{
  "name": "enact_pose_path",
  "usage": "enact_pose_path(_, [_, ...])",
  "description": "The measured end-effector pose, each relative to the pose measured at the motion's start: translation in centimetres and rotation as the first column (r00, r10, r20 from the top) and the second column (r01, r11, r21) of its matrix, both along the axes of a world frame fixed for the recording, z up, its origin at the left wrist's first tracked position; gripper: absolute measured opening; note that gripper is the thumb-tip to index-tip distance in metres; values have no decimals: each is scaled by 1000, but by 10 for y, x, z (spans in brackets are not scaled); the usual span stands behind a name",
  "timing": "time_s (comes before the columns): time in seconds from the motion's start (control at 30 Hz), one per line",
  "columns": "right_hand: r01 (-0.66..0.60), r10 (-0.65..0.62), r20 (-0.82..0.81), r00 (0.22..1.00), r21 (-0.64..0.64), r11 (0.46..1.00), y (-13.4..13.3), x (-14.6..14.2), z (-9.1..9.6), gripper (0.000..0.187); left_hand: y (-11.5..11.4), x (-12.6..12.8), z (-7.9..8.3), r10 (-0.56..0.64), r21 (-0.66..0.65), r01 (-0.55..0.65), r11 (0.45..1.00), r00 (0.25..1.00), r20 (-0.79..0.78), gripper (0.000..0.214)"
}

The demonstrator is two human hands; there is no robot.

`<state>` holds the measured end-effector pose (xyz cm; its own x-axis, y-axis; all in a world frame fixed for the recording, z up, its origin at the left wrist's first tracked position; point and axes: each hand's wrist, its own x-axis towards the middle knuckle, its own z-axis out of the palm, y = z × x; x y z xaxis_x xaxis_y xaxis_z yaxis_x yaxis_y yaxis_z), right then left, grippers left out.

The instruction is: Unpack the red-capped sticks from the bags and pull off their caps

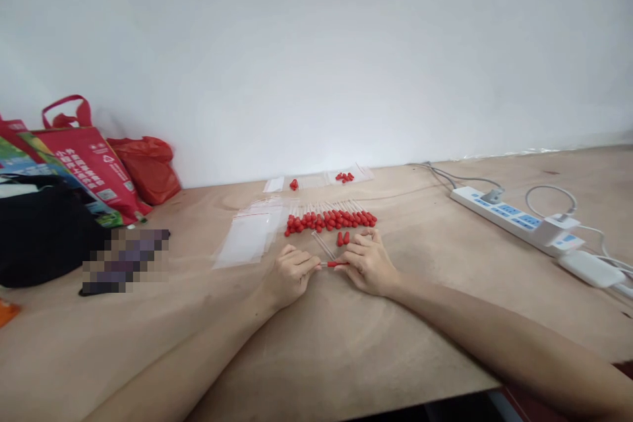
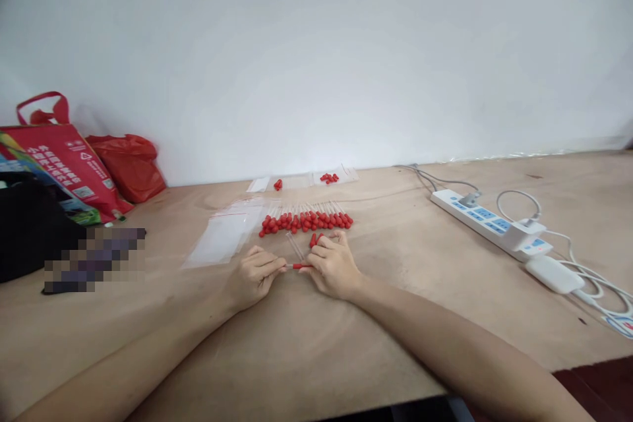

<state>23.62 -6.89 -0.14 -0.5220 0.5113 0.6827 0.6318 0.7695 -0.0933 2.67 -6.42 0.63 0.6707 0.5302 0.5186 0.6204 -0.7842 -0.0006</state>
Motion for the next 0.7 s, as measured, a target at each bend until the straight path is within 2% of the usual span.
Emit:
enact_pose_path(0.33, [-40, 40, 10, 999, -42, 998, 0, 6, 0, 18, -2, -4, -1, 64, -33, -64, 997, 998, 1, 29])
enact_pose_path(0.4, [-10, 7, -33, 999, -91, 996, 4, 11, -1, 18, 0, -9, -3, 91, -57, -88, 995, 994, 54, 28])
enact_pose_path(0.5, [31, -86, -221, 971, -243, 969, 12, 19, -5, 19, 4, -15, -6, 194, -144, -175, 974, 973, 128, 28])
enact_pose_path(0.57, [28, -141, -322, 936, -331, 943, 18, 20, -8, 19, 5, -16, -7, 261, -184, -237, 954, 957, 123, 28])
enact_pose_path(0.7, [109, -245, -347, 905, -367, 924, 27, 16, -14, 20, 6, -10, -7, 342, -192, -320, 928, 935, 94, 44])
